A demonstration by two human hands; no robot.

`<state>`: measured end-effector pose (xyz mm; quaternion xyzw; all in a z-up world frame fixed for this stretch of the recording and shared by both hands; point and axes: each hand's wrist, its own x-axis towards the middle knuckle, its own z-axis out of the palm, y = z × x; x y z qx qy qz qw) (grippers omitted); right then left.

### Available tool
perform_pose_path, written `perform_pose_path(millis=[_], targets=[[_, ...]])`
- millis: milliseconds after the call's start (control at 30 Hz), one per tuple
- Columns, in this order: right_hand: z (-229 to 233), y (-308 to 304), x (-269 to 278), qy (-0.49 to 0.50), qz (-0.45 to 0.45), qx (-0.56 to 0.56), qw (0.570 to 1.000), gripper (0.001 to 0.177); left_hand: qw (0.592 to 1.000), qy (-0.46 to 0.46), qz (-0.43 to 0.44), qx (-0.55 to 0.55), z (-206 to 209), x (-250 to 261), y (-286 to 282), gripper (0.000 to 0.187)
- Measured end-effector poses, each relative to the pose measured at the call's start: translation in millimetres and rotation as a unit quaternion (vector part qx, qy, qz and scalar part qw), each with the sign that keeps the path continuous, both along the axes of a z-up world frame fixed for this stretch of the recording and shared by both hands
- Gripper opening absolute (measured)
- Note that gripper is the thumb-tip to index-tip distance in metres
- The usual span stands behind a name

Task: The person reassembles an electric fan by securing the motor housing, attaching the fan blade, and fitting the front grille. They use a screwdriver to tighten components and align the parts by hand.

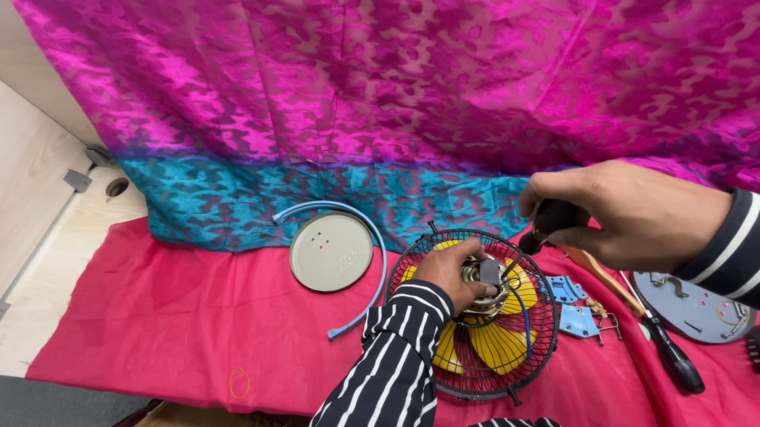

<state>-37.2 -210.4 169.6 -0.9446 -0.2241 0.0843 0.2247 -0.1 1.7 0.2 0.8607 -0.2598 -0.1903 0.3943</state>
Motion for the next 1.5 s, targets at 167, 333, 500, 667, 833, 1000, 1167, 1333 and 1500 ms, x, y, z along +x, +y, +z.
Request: perform_pose_path(millis=[167,333,500,667,833,1000,1167,1333,1500], targets=[[2.2,4.0,5.1,0.017,-0.073,-0.076,0.994,0.034,1.0,0.01,-0.001,-0.01,-1.6,-1.6,0.0,0.051],[7.1,19.2,5.5,0.023,-0.169,-0.297,0.939,0.047,1.0,0.01,0.0,-0.004,-0.1,-0.2,-0.5,0.05],[4.2,1.8,3.0,-0.066,-0.007,-0.078,0.995,0.056,1.0,0.001,0.0,0.004,0.0,0.7,-0.3,0.049],[-11.8,-6.5,-3.0,-0.093,0.038,0.009,0.995,0.035,1.0,-0.014,-0.003,-0.004,5.3,-1.1,1.3,0.05],[-11.0,-6.5,1.1,-0.065,-0.13,-0.17,0.975,0.044,1.0,-0.005,-0.007,0.01,3.8,-3.7,1.6,0.051],[-8.6,-25.4,1.6,-0.019,-0.264,-0.11,0.958,0.043,0.994,-0.078,-0.047,-0.062,-14.4,-8.5,1.6,0.054],[-58.1,-78.4,-4.3,-0.031,-0.433,0.164,0.886,0.038,0.984,-0.149,-0.08,-0.059,-19.2,-7.9,-0.2,0.052],[-151.6,-130.0,-0.1,0.187,-0.551,0.445,0.681,0.023,0.995,-0.06,-0.07,0.037,6.1,-8.1,-14.3,0.048],[-235.0,-146.8,-18.0,0.301,-0.578,0.418,0.633,0.026,0.994,-0.091,-0.05,0.04,23.0,-14.8,-21.4,0.048]])
